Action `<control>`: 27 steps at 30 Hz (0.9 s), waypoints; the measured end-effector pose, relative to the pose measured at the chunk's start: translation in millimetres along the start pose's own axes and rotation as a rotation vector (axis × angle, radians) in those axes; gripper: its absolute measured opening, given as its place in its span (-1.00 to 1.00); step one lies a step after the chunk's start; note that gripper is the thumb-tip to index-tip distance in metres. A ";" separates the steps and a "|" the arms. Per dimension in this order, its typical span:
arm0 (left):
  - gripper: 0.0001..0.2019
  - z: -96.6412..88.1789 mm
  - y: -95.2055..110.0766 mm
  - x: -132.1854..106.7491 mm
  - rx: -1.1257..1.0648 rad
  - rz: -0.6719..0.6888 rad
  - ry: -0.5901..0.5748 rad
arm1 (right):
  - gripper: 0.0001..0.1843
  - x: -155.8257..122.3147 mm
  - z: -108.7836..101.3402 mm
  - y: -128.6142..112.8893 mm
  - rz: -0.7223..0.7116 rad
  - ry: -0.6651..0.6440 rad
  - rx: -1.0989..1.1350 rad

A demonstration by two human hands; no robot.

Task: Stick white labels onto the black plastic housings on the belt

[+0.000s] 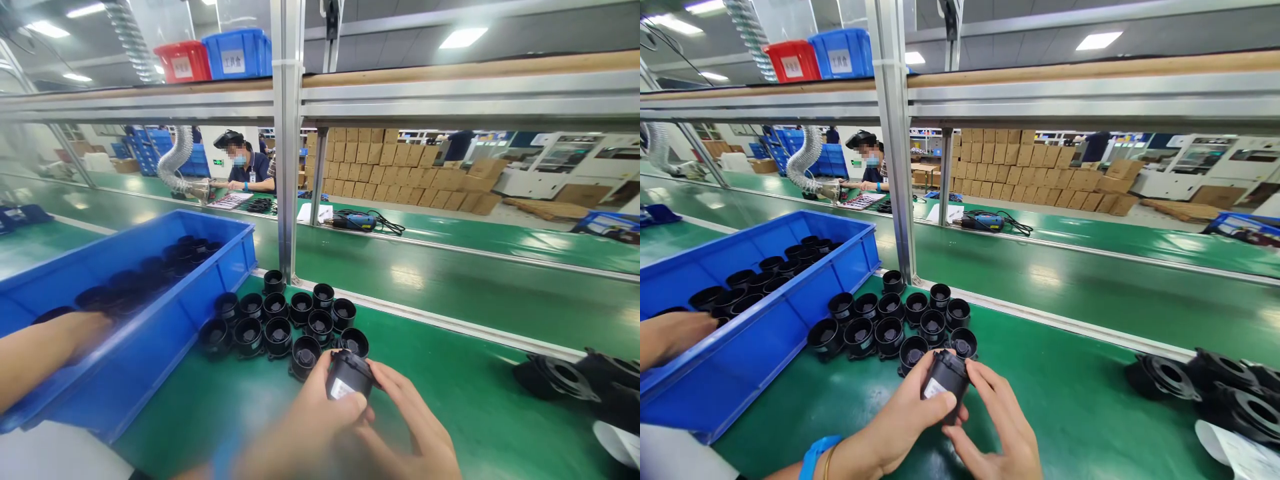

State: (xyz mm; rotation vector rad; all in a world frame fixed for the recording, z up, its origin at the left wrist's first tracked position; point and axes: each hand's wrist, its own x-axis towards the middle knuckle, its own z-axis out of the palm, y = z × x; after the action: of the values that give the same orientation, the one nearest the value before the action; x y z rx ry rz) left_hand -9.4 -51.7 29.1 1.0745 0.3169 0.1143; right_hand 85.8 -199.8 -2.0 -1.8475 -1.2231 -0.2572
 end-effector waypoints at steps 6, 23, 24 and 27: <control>-0.14 2.7 0.8 2.6 -0.045 0.065 -0.061 | -0.39 -0.4 2.3 6.6 -0.029 -0.030 0.014; -0.34 -7.5 -5.9 3.9 -0.133 0.093 -0.137 | -0.42 6.8 2.1 4.2 0.298 -0.132 0.493; -0.35 -5.5 -6.9 2.8 -0.095 0.105 -0.112 | -0.41 6.1 4.2 3.5 0.315 -0.123 0.582; -0.37 1.1 -14.2 -1.6 0.118 0.185 -0.029 | -0.39 0.6 18.8 -0.1 0.398 -0.019 0.680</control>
State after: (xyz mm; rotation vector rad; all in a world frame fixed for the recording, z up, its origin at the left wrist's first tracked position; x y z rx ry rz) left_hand -11.4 -59.8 17.4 1.2209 0.1989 0.2477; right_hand 80.8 -185.2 -12.7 -1.4378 -0.7861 0.3601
